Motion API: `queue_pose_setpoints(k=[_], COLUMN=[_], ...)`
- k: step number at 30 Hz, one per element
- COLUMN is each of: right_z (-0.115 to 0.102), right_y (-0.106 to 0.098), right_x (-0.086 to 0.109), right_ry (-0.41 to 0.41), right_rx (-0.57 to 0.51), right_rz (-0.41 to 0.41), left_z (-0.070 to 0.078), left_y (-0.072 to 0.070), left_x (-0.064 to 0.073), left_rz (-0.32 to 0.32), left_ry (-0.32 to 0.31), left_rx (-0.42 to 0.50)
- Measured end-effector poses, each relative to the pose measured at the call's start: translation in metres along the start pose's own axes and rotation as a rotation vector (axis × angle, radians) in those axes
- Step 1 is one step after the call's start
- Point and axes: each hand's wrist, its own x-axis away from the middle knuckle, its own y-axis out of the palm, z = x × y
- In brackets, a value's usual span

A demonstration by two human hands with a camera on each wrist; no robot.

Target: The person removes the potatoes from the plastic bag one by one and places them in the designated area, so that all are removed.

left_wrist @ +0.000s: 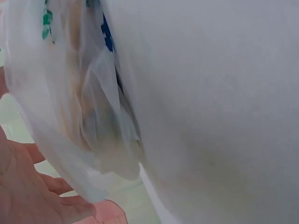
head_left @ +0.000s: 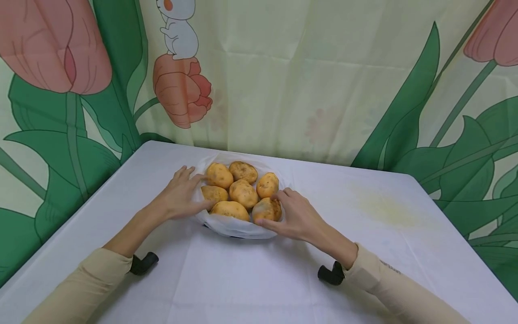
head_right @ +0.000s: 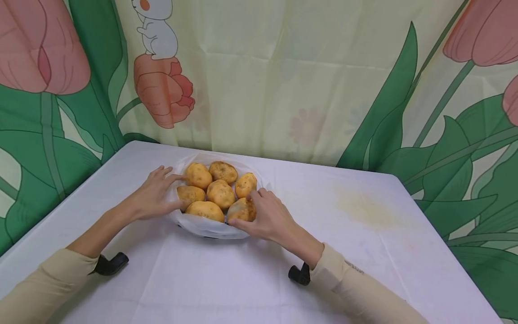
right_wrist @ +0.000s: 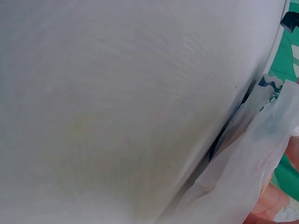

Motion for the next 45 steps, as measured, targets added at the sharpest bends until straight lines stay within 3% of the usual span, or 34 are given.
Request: queue_pose_setpoints(k=[11,23,31,45], right_z=[0.001,0.002,0.005,0.006], right_y=[0.002,0.003,0.001,-0.005], right_x=[-0.008,-0.012,-0.012,-0.006], right_ry=[0.007,0.0,0.002,0.061], right_rx=[0.038,0.027,-0.012,-0.107], right_rz=[-0.048,-0.058,-0.075,-0.054], left_z=[-0.018,-0.038,-0.037,-0.035], left_y=[-0.008,-0.01,-0.011,-0.009], left_x=[-0.008,-0.011,-0.008,-0.01], left_rz=[-0.068,-0.14,-0.162,-0.163], left_ry=[-0.059,-0.04,0.001,-0.022], left_rx=[0.022,0.068,0.127,0.088])
